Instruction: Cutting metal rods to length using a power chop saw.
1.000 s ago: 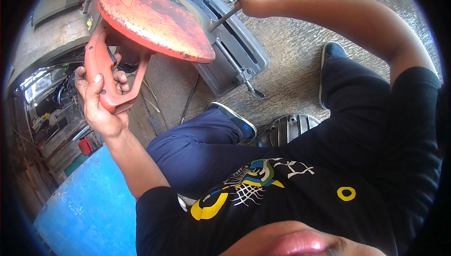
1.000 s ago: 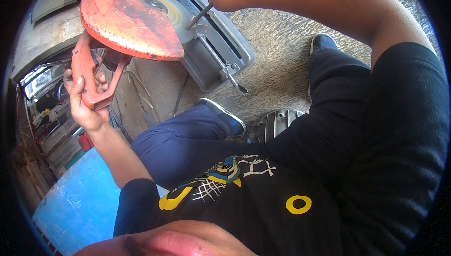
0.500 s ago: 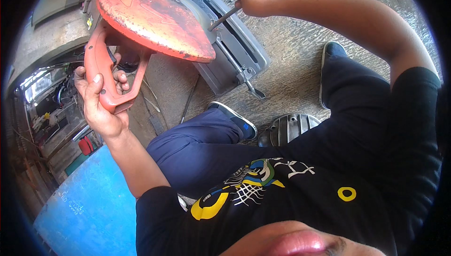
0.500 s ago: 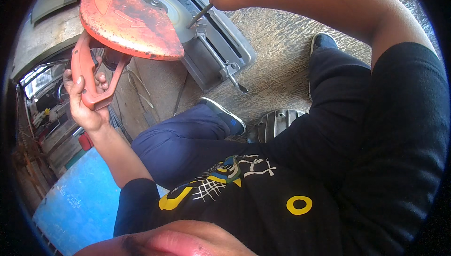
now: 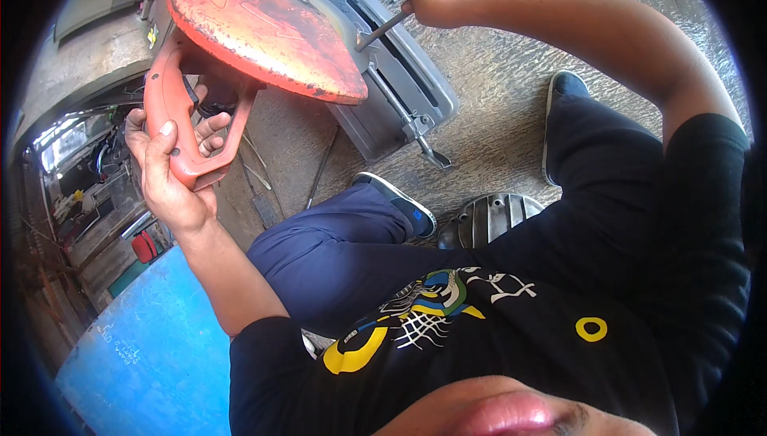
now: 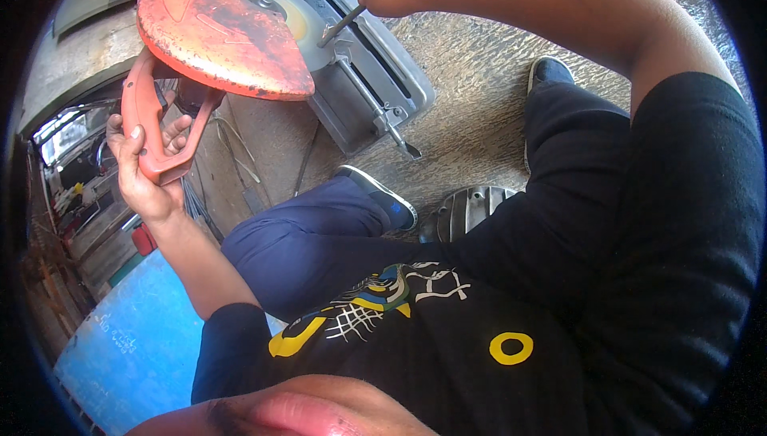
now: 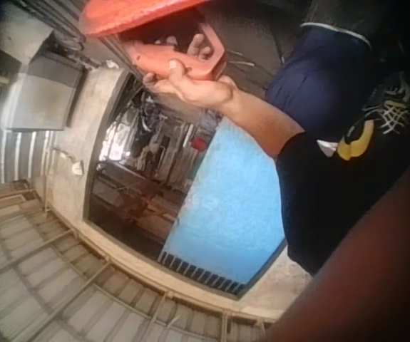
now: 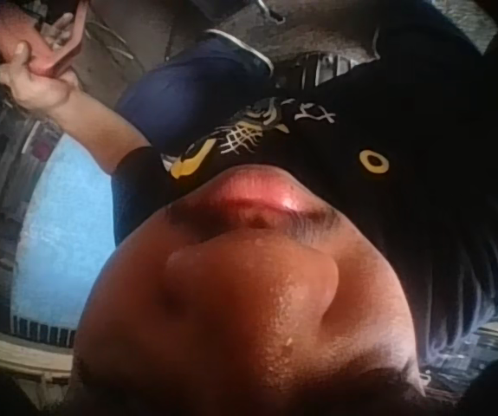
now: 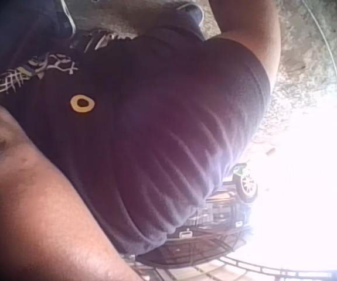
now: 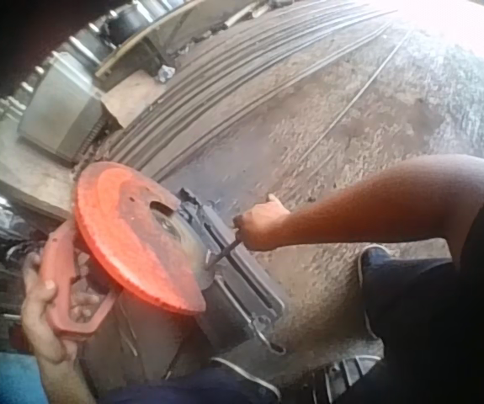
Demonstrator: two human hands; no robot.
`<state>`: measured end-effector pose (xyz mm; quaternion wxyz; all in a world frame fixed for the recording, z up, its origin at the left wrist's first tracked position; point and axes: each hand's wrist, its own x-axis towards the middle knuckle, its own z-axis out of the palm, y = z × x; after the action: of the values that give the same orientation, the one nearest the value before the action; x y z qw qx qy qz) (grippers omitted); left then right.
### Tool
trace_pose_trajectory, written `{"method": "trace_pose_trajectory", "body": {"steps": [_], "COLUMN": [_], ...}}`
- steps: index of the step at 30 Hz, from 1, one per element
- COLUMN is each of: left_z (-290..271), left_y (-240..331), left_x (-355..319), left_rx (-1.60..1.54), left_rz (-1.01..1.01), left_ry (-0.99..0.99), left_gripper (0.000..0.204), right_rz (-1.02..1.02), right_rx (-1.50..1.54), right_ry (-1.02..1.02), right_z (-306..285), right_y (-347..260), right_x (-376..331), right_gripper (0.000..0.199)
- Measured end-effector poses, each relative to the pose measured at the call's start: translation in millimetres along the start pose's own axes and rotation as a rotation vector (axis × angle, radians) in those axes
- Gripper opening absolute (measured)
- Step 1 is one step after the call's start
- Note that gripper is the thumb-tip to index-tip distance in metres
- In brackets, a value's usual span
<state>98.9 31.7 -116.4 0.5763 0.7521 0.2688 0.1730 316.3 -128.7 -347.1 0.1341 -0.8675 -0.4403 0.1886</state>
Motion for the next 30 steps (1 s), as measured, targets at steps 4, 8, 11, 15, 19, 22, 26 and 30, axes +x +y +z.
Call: {"method": "trace_pose_trajectory", "body": {"steps": [4, 8, 11, 15, 19, 22, 26, 30], "left_z": [2.2, 3.2, 2.4, 0.6, -0.1, 0.1, 1.0, 1.3], "left_y": [0.0, -0.6, -1.2, -2.6, -3.4, -2.8, -3.1, -3.0], "left_x": [-0.1, -0.5, -0.2, 1.0, 1.3, 1.1, 1.1, 1.0], "left_rx": [0.038, 0.038, 0.030, -0.005, -0.012, -0.010, -0.010, -0.016], "left_rz": [0.019, 0.017, 0.014, 0.004, 0.013, 0.014, 0.014, 0.016], "left_ry": [0.019, 0.041, 0.040, 0.035, 0.022, 0.025, 0.033, 0.030], "left_gripper": [0.040, 0.041, 0.041, 0.042, 0.042, 0.042, 0.042, 0.041], "right_rz": [0.009, 0.014, 0.018, 0.032, 0.030, 0.032, 0.018, 0.012], "right_rx": [-0.022, 0.009, -0.001, -0.020, -0.026, -0.026, -0.016, -0.016], "right_ry": [-0.022, -0.056, -0.053, -0.065, -0.050, -0.052, -0.057, -0.047], "right_z": [-0.1, -0.5, 1.8, 4.8, 6.1, 5.9, 4.9, 2.9], "right_y": [0.0, 1.2, 0.3, 0.1, 0.0, -0.1, 1.5, 0.6], "right_x": [-0.4, 0.4, 0.4, 1.0, 1.4, 1.5, 1.0, 0.6], "right_gripper": [0.025, 0.026, 0.026, 0.028, 0.028, 0.029, 0.030, 0.029]}}
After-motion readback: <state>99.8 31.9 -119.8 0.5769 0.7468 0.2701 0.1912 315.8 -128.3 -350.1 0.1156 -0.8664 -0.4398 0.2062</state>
